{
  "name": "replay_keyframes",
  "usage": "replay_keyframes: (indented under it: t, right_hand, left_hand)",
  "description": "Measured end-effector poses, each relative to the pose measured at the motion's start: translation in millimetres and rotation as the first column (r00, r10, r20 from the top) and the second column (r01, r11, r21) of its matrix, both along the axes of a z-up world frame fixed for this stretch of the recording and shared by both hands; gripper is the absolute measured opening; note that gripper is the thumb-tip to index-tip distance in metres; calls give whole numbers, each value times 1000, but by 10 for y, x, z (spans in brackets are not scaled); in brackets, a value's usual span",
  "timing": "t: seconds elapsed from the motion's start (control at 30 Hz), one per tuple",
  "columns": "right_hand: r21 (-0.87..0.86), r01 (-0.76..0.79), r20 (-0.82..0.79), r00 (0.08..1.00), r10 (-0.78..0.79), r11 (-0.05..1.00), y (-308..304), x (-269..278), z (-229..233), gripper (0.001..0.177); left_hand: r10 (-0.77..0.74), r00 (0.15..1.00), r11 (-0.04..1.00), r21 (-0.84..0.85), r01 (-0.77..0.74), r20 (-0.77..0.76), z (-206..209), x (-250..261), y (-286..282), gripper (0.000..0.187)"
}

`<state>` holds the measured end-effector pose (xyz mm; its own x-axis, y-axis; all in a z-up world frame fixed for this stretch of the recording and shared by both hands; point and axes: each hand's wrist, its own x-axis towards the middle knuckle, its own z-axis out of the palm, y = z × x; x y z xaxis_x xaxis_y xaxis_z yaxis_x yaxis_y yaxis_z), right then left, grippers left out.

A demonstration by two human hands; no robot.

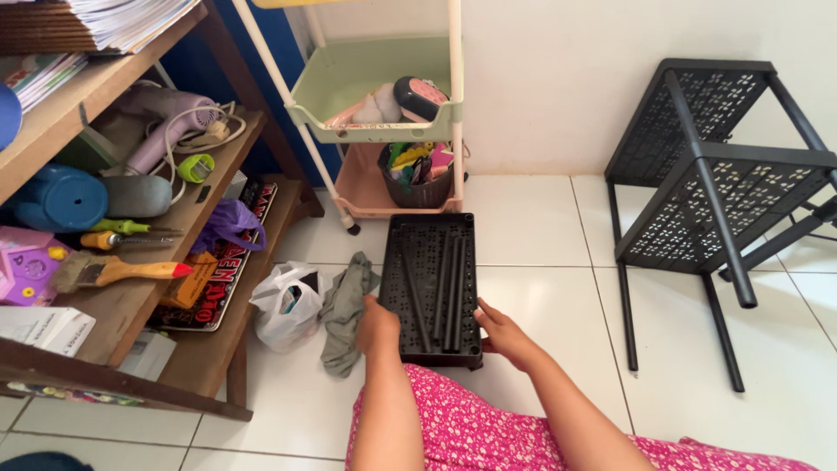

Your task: The person assembles a black plastic storage rack by inserting vertical poles into perforated trays and connecting them into a frame. The person handles trays and poles, aligns them, and secures the structure on the floor.

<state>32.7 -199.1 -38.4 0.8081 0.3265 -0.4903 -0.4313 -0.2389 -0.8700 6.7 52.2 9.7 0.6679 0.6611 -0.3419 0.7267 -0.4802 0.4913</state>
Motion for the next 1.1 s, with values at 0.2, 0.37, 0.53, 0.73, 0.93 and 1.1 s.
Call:
replay_keyframes:
  t: [0.2, 0.37, 0.53, 0.73, 0.93, 1.1]
  right_hand:
    - [-384, 94, 586, 793, 164, 919, -70, 120, 300, 61]
    - [-292, 811, 939, 143, 313, 506, -945, 89, 1436, 54]
    - [-377, 912, 926, 372, 63, 158, -2099, 269, 1846, 81]
    - [-569, 700, 751, 656, -74, 432, -2489, 596, 1462, 49]
    - [-511, 632, 683, 710, -171, 584, -1692, 328, 1506, 49]
    - [-475, 437, 508, 845, -167, 764, -974, -197, 1627, 69]
  left_hand:
    - [72, 981, 944, 306, -126, 182, -33, 110, -133, 42]
    - [-196, 765, 887, 444, -128, 614, -61, 127, -307, 37]
    - [-363, 578, 906, 423, 34, 731, 145, 22, -563, 30]
    - [-552, 365, 834, 507, 220, 750, 403, -137, -919, 29]
    - [-597, 209, 756, 455, 471, 775, 700, -159, -1264, 27]
    - [-525, 130, 689, 330, 645, 841, 936, -83, -1566, 19]
